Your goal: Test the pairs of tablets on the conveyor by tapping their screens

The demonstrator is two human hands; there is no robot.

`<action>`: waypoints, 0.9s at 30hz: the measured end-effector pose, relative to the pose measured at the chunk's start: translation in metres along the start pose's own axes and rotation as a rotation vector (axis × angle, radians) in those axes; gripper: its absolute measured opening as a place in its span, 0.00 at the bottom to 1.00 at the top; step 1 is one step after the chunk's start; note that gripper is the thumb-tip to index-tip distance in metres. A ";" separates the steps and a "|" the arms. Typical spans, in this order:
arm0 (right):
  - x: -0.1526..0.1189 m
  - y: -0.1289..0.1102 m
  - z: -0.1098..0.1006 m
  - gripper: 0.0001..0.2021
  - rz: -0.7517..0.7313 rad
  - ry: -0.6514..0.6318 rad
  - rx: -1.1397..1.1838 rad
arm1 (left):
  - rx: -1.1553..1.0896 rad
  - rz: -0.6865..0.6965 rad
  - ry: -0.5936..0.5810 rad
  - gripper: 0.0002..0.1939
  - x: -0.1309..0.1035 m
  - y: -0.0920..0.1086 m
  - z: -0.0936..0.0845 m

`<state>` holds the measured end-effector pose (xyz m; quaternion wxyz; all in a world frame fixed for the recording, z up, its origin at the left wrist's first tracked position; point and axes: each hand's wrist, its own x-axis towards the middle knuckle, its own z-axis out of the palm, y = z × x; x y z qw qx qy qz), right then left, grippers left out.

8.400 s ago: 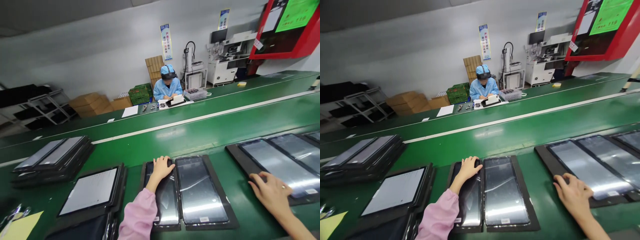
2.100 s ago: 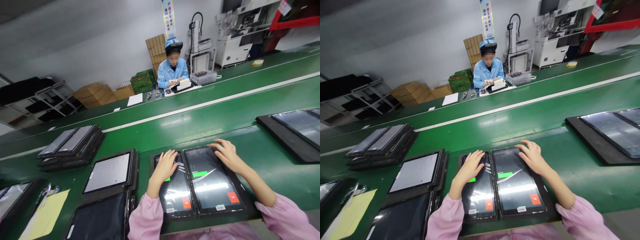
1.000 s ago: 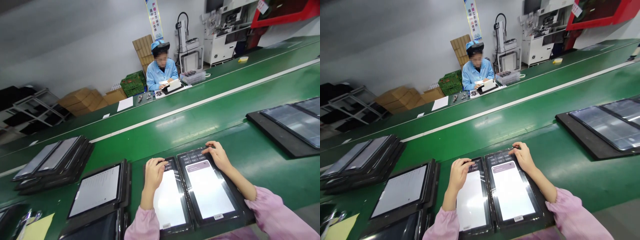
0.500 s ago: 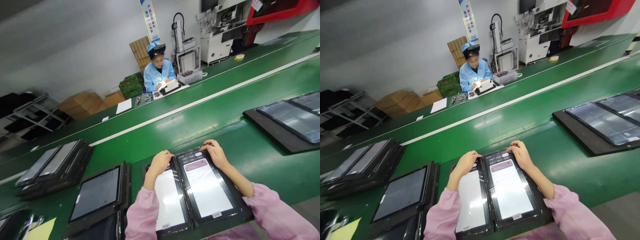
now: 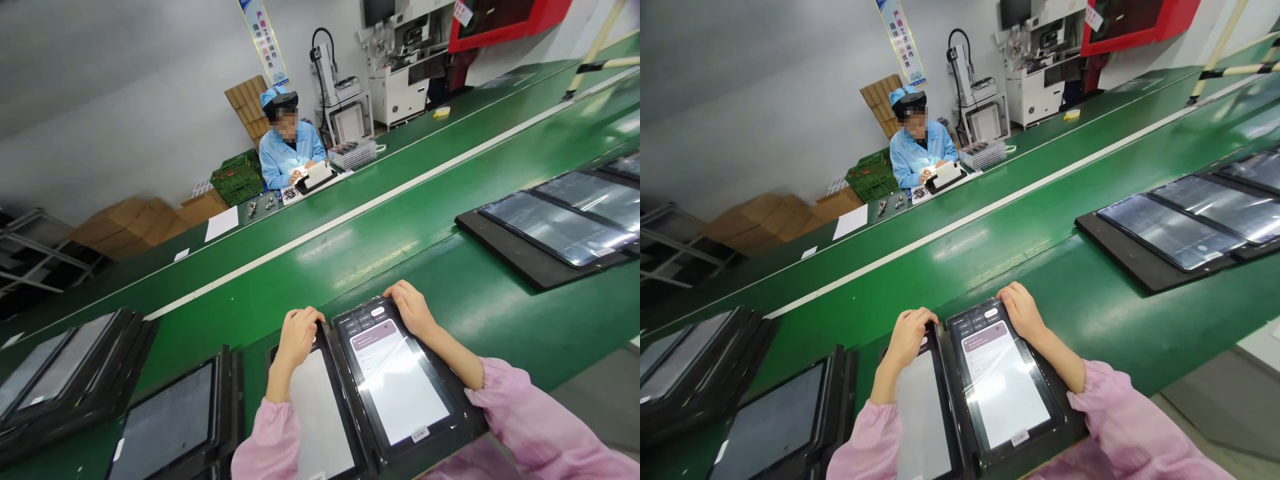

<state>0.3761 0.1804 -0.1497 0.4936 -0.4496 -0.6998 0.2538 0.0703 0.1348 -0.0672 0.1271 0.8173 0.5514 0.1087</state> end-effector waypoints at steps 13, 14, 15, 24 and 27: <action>0.003 0.007 0.005 0.26 0.277 -0.075 0.256 | 0.253 0.037 -0.057 0.25 -0.007 0.008 0.009; 0.004 0.008 0.005 0.29 0.290 -0.077 0.326 | 0.276 0.041 -0.053 0.24 -0.007 0.009 0.009; 0.005 0.008 0.006 0.31 0.297 -0.079 0.403 | 0.296 0.041 -0.047 0.24 -0.006 0.011 0.009; 0.009 0.003 0.012 0.37 0.204 -0.103 0.613 | 0.151 -0.096 -0.125 0.23 -0.002 0.010 0.003; 0.007 0.005 0.004 0.32 0.151 -0.068 0.400 | -0.056 -0.167 -0.160 0.25 -0.005 -0.008 -0.002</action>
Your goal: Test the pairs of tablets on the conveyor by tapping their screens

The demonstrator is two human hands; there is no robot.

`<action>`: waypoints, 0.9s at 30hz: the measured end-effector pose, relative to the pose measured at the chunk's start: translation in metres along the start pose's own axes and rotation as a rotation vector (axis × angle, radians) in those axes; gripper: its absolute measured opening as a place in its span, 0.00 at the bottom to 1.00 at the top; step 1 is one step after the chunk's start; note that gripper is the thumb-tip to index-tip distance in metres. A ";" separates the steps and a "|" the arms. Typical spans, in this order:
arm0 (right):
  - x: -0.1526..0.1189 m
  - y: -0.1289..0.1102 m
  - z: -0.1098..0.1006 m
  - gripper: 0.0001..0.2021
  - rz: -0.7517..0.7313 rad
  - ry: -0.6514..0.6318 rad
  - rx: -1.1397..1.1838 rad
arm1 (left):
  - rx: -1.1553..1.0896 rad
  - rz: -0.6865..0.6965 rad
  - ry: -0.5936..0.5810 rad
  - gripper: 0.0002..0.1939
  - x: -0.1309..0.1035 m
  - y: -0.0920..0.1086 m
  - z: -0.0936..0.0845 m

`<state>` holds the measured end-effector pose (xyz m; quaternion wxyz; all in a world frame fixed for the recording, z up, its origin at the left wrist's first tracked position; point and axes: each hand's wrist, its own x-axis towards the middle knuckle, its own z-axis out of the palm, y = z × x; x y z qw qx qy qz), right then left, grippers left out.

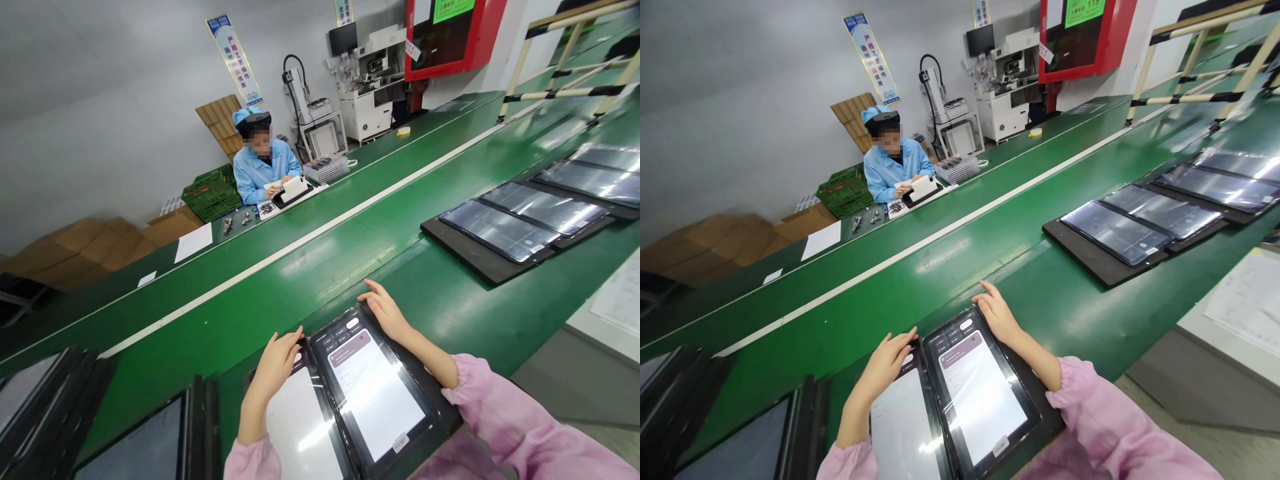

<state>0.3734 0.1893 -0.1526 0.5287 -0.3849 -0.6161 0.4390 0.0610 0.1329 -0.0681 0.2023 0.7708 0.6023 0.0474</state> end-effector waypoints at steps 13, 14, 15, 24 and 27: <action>-0.028 -0.015 -0.026 0.31 -0.259 -0.179 -0.523 | -0.171 -0.027 0.071 0.22 -0.051 -0.005 -0.015; -0.037 -0.017 -0.030 0.32 -0.284 -0.247 -0.499 | -0.174 -0.028 0.087 0.21 -0.067 -0.003 -0.016; -0.046 -0.019 -0.033 0.32 -0.302 -0.328 -0.476 | -0.184 -0.022 0.094 0.20 -0.083 -0.001 -0.014; -0.050 -0.009 -0.023 0.27 -0.215 -0.244 -0.767 | -0.017 -0.212 0.124 0.26 -0.115 0.022 0.034; -0.044 -0.004 -0.025 0.27 -0.141 -0.044 -0.762 | 0.091 -0.323 0.349 0.27 -0.104 0.026 0.035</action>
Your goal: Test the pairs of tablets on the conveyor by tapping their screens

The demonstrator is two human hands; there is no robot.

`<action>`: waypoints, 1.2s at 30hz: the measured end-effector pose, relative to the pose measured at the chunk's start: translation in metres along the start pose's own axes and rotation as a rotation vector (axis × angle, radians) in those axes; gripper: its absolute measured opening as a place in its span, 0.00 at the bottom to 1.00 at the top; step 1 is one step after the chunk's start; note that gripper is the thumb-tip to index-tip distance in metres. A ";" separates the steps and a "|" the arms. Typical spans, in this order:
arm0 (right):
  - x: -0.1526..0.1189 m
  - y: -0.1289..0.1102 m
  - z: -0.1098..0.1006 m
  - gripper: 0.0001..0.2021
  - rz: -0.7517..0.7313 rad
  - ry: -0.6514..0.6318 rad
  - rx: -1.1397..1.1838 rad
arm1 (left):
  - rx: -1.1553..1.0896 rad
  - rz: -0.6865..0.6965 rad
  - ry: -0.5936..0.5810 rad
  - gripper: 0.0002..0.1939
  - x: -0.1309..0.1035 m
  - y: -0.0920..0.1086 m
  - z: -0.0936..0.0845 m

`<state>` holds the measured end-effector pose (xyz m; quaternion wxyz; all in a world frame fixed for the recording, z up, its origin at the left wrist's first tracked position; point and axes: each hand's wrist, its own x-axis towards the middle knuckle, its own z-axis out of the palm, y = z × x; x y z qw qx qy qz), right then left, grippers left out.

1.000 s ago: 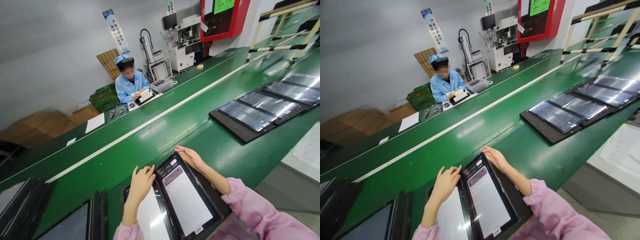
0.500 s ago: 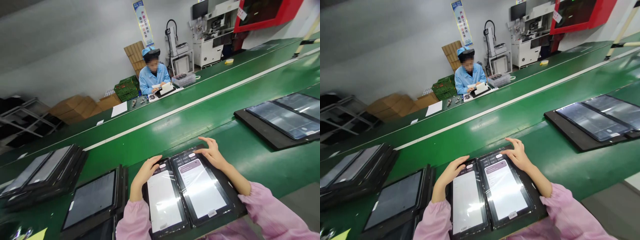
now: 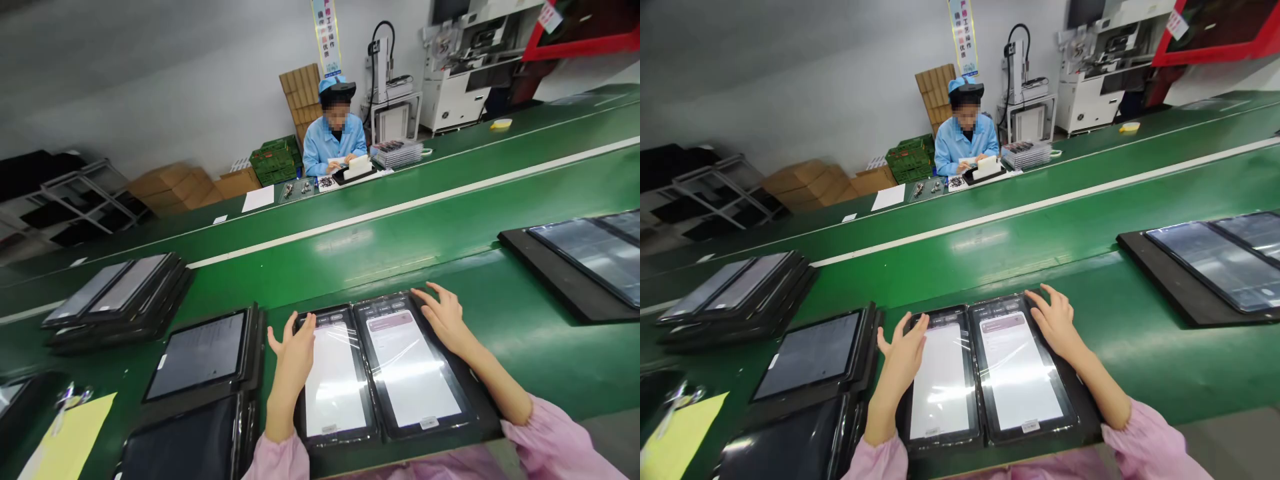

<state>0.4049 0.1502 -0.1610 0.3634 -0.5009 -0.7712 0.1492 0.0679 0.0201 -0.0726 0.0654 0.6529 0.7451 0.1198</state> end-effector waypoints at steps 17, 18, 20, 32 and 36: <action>-0.063 -0.010 -0.021 0.26 -0.195 0.007 0.181 | 0.077 0.281 0.033 0.24 -0.073 0.016 0.044; -0.063 -0.011 -0.022 0.26 -0.184 -0.012 0.161 | 0.081 0.260 0.046 0.24 -0.074 0.015 0.043; -0.063 -0.012 -0.022 0.26 -0.154 -0.036 0.132 | 0.071 0.168 0.117 0.24 -0.077 0.011 0.041; -0.071 -0.054 -0.025 0.18 -0.368 -0.278 0.077 | 0.137 -0.330 0.224 0.27 -0.100 0.011 0.061; -0.076 -0.084 -0.018 0.23 -0.532 -0.486 -0.041 | 0.088 -0.198 0.033 0.25 -0.094 0.038 0.053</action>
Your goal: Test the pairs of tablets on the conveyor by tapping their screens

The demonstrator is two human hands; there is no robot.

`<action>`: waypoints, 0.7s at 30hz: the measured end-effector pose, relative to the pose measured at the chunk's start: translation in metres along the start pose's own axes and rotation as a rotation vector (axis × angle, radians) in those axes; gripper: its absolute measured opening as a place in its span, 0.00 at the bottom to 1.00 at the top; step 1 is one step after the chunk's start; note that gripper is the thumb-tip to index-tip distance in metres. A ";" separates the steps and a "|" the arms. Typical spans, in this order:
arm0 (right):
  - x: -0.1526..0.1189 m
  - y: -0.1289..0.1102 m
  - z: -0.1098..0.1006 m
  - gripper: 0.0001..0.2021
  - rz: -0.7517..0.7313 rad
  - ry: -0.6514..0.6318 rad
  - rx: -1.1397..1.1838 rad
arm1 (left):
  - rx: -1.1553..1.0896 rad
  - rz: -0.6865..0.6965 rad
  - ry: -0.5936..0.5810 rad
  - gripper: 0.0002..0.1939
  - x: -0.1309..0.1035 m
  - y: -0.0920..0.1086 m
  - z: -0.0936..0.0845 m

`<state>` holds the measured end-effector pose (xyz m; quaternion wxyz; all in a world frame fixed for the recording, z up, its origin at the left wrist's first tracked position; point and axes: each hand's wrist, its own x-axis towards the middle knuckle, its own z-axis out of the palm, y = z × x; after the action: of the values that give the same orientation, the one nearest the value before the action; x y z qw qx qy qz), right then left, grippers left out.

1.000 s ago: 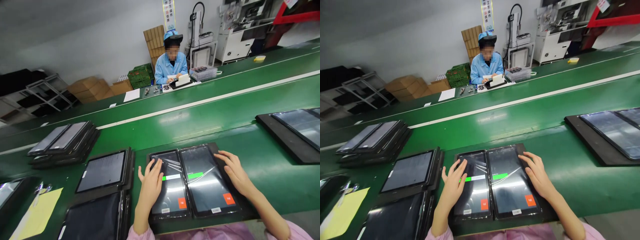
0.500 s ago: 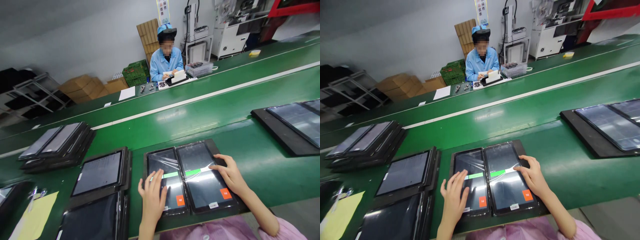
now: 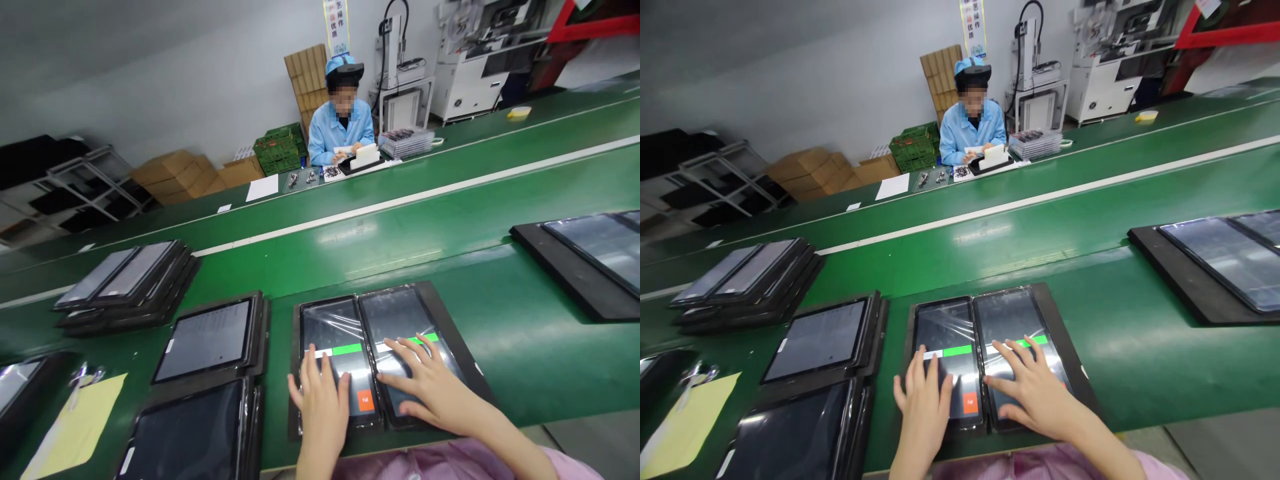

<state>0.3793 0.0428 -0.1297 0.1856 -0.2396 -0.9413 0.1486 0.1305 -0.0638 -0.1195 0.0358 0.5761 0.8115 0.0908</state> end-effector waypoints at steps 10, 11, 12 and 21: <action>0.007 0.110 0.007 0.21 0.561 0.531 0.219 | 0.100 0.144 -0.357 0.36 0.117 0.070 -0.046; 0.007 0.118 0.012 0.22 0.614 0.561 0.239 | 0.117 0.129 -0.373 0.36 0.128 0.072 -0.046; 0.007 0.123 0.017 0.23 0.643 0.572 0.249 | 0.122 0.127 -0.385 0.36 0.137 0.073 -0.046; -0.004 0.129 0.026 0.18 0.742 0.572 0.300 | 0.159 0.059 -0.431 0.33 0.151 0.072 -0.039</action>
<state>0.4225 0.1446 -0.2018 0.4035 -0.5605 -0.6721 0.2671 0.1401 0.0972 -0.0604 0.1603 0.6068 0.7724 -0.0975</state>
